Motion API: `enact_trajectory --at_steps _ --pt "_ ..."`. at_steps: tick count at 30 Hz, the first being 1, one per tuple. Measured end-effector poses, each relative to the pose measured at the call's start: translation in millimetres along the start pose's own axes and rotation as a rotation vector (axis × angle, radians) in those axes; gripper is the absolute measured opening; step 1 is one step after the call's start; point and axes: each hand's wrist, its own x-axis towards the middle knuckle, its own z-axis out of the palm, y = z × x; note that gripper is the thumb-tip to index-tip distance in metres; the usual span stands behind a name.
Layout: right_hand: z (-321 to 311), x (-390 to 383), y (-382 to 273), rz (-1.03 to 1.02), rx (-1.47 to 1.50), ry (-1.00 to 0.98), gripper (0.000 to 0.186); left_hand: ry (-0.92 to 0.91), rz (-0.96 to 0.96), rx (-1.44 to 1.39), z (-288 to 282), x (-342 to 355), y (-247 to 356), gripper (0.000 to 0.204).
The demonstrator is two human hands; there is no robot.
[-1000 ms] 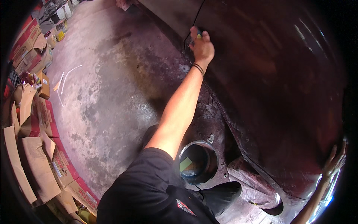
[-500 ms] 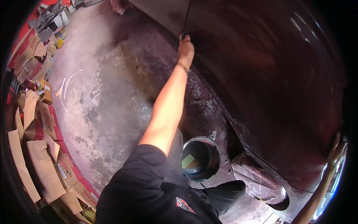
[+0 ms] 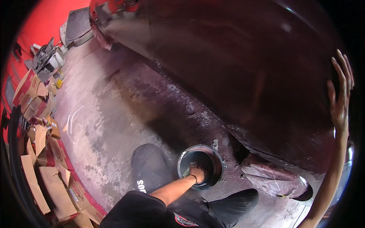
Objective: The person sands the surface of a maroon car door using a sanding block and water. They repeatedly dip the block into a bucket of water and rub the door panel in circular and linear motions.
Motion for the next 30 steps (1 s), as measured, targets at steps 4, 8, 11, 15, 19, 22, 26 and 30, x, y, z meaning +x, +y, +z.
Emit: enact_trajectory --at_steps 4,8,11,15,19,22,26,30 --pt "-17 2 -5 0.025 -0.051 0.010 0.053 0.008 -0.020 0.049 59 39 -11 0.061" --pt "-14 34 -35 0.100 0.073 0.147 0.053 -0.157 0.014 -0.395 54 63 -94 0.063" --pt "-19 -4 -23 0.127 0.078 0.083 0.054 0.017 -0.018 -1.218 -24 8 -32 0.048" --pt "-24 4 -27 0.144 0.152 0.148 0.053 0.385 0.190 -1.857 -174 -60 -23 0.042" --pt "-20 4 -28 0.160 0.182 0.175 0.050 1.181 0.359 -1.419 -349 -93 17 0.055" --pt "-16 6 -30 0.160 0.188 0.190 0.051 1.675 0.369 -0.821 -448 -107 73 0.063" --pt "-21 3 -27 0.142 0.206 0.175 0.051 1.905 0.364 -0.351 -492 -119 189 0.070" --pt "-21 0 -27 0.142 0.222 0.187 0.050 1.772 0.568 -0.077 -475 -103 216 0.077"
